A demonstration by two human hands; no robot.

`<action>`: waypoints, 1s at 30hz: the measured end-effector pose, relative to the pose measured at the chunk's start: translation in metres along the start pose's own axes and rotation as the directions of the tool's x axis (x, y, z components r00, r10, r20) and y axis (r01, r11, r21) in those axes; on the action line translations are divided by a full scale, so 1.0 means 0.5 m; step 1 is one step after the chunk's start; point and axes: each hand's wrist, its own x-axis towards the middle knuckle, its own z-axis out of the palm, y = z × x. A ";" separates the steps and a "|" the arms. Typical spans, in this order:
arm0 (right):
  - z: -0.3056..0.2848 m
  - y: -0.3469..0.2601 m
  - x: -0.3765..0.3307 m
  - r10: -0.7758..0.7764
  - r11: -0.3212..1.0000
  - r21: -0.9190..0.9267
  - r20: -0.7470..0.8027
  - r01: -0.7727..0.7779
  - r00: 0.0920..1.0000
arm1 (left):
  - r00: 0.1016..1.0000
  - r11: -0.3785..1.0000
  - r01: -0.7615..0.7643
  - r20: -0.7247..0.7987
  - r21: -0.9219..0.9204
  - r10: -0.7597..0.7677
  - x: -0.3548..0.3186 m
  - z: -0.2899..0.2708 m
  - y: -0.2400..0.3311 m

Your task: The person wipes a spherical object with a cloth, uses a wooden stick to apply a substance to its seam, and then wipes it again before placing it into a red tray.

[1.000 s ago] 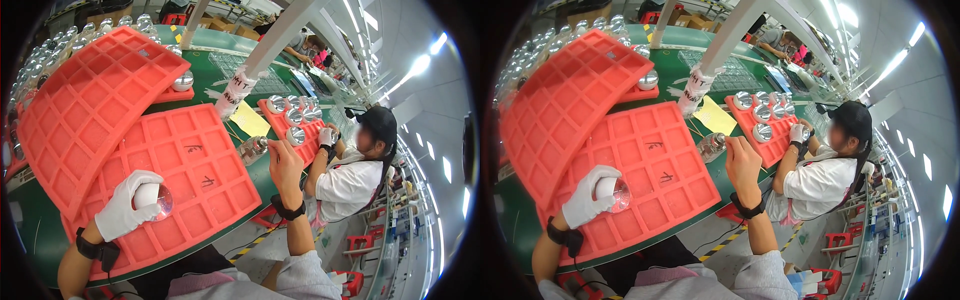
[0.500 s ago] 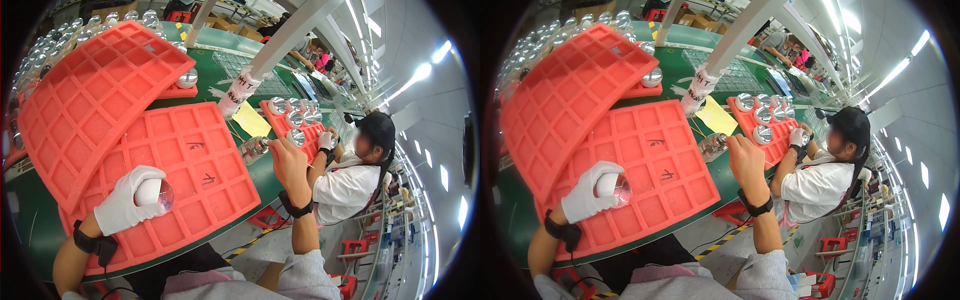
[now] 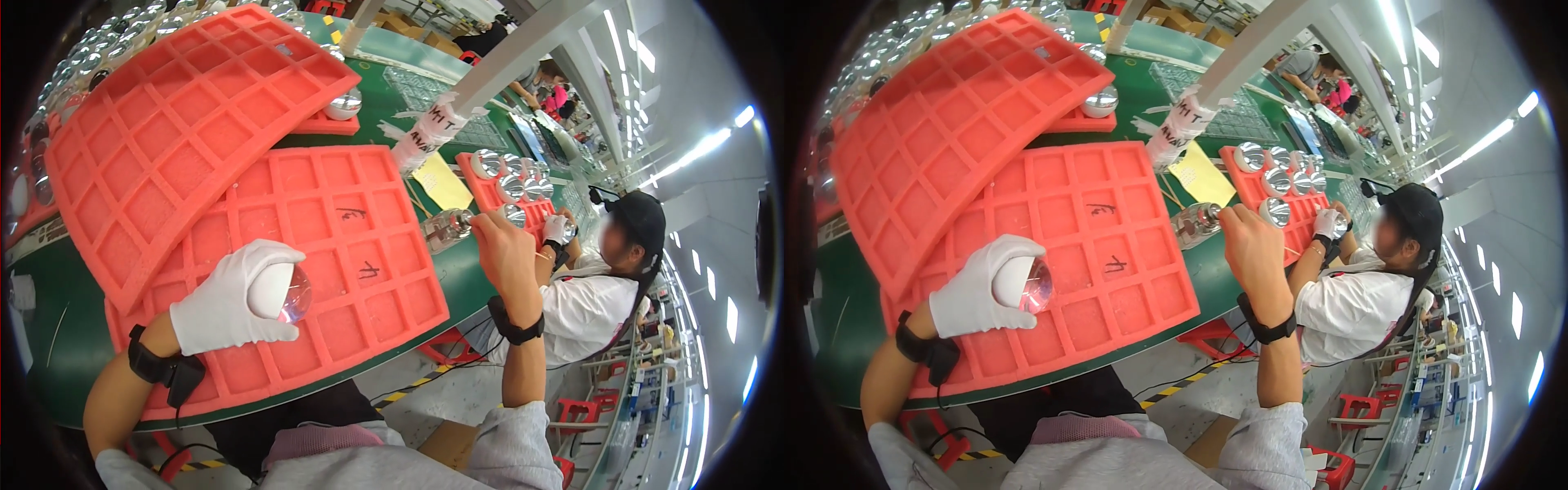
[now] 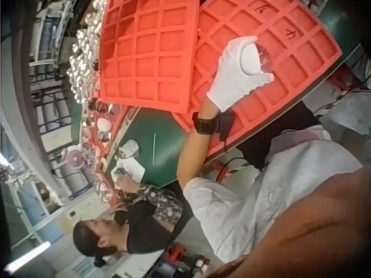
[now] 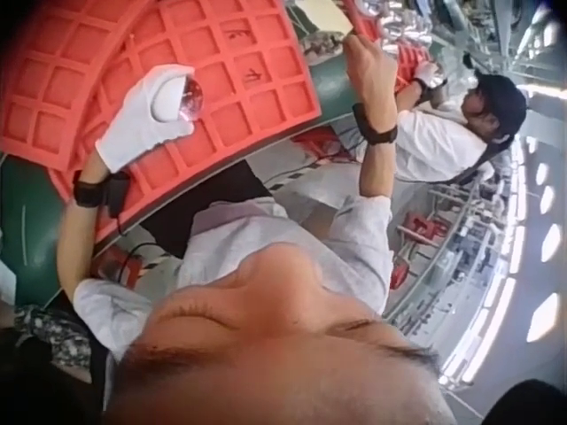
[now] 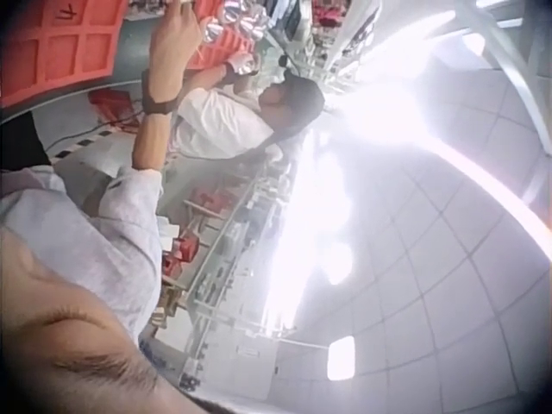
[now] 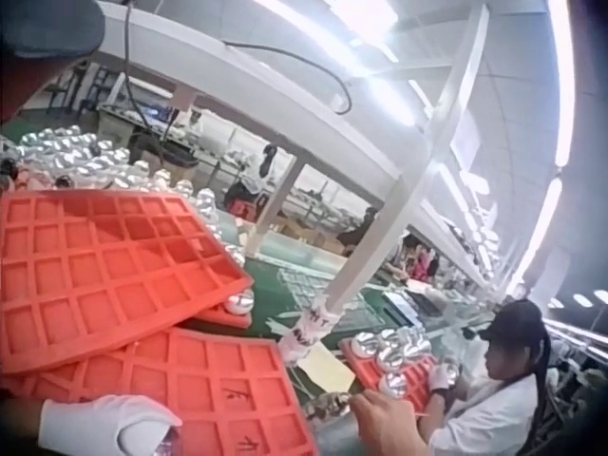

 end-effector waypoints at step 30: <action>0.015 -0.021 -0.017 0.100 0.994 -0.045 -0.074 -0.104 0.992 | 0.999 1.000 0.008 0.046 0.015 -0.009 0.006 -0.005 0.004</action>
